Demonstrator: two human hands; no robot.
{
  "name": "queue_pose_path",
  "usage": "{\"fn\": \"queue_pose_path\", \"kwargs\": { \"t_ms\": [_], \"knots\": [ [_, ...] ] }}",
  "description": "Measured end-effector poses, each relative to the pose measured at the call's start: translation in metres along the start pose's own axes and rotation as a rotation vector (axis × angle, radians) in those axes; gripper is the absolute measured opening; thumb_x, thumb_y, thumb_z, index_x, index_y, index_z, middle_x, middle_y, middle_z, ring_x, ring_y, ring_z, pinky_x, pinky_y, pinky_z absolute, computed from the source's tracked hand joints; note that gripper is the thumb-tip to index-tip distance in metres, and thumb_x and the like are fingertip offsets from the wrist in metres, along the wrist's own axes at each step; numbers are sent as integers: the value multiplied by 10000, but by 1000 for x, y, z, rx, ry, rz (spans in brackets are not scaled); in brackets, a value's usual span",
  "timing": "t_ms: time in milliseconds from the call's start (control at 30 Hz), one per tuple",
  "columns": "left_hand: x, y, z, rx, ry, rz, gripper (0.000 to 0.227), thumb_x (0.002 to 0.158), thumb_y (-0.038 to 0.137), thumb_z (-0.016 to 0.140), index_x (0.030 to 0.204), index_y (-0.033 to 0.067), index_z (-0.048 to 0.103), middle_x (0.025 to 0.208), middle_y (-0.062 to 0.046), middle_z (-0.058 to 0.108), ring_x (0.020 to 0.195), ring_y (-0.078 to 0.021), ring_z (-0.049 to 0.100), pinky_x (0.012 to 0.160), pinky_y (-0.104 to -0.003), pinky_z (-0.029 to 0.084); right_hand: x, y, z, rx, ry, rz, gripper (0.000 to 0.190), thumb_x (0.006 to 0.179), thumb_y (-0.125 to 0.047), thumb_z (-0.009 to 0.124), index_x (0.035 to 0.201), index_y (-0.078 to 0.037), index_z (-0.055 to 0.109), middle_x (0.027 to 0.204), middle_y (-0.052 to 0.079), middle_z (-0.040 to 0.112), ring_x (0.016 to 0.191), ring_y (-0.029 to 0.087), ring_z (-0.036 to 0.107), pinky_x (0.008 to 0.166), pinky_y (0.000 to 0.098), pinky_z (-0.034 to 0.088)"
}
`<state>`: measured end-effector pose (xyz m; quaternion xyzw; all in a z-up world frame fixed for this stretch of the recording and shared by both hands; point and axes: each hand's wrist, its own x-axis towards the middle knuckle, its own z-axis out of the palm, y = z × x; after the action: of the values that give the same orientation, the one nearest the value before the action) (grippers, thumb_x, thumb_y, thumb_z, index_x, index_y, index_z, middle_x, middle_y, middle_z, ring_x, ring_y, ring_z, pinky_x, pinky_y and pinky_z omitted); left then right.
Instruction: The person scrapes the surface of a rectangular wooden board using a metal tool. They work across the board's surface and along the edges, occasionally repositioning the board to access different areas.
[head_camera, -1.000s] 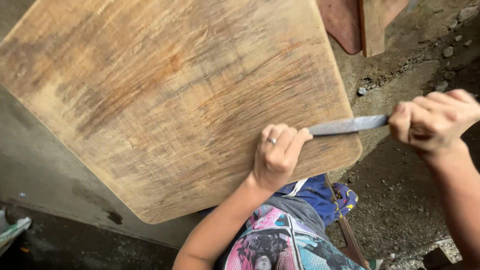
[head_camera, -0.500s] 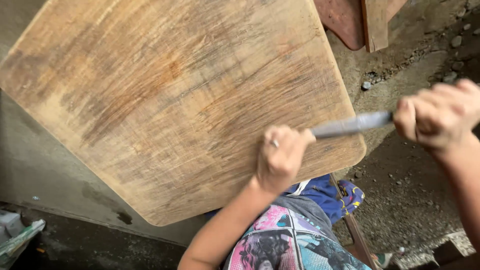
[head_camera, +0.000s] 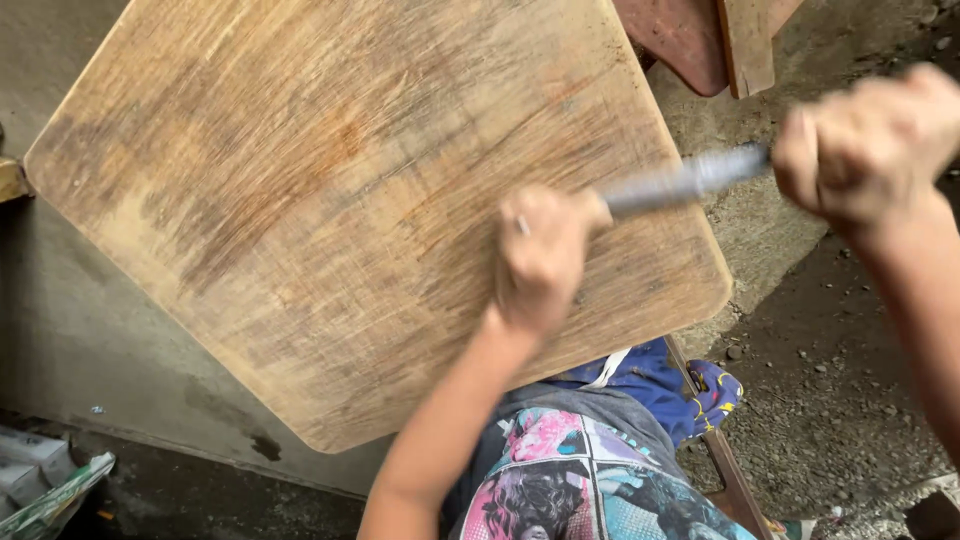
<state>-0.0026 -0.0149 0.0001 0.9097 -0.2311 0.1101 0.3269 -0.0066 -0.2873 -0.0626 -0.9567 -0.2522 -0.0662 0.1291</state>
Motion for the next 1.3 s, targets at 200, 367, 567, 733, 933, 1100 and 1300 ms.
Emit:
{"fn": "queue_pose_path", "kwargs": {
  "t_ms": [200,367,567,733,933,1100,1300],
  "knots": [
    [-41,29,-4,-133,-120,-23,112,853,15,534,757,32,588,584,-23,321,545,-184,376,571,-303,307,-50,-21,-16,276,-98,80,351,844,21,438,504,-57,403,437,45,329,409,221,281,545,386,245],
    [18,-33,12,60,67,3,204,847,43,492,646,18,513,544,-35,302,524,-184,282,467,-304,246,16,9,32,73,-64,181,514,1008,-64,549,552,-118,318,486,18,298,443,196,282,567,382,206],
    [2,-18,2,51,68,-68,155,829,-1,527,676,14,520,562,-68,347,565,-198,319,521,-301,298,20,10,25,-88,-46,104,585,1031,-234,663,548,-177,339,479,-20,287,427,174,278,506,346,199],
    [-53,35,-7,-73,-106,-72,69,848,28,552,836,-32,584,596,-37,306,554,-199,367,573,-326,314,-27,-22,-19,178,-180,-34,396,882,-57,520,495,-104,445,442,8,397,413,197,359,538,348,239],
    [-12,-12,-2,-35,44,-26,82,811,-55,545,730,-56,558,571,-97,386,526,-240,359,445,-402,274,8,-9,20,92,-11,-28,475,893,25,538,504,-100,297,436,27,261,412,222,258,604,400,255],
    [-8,-32,6,67,116,-172,103,804,23,589,706,24,555,570,-62,369,597,-205,331,600,-292,319,28,-4,35,-140,19,64,573,1041,-135,687,594,-182,332,522,-15,308,439,184,315,495,352,150],
    [-72,45,-17,-112,-134,-123,76,837,43,570,778,5,600,598,-36,314,548,-193,365,544,-316,307,-32,-46,-31,159,-86,-99,434,840,-66,493,438,-130,343,390,-7,321,355,178,308,458,321,202]
  ]
}}
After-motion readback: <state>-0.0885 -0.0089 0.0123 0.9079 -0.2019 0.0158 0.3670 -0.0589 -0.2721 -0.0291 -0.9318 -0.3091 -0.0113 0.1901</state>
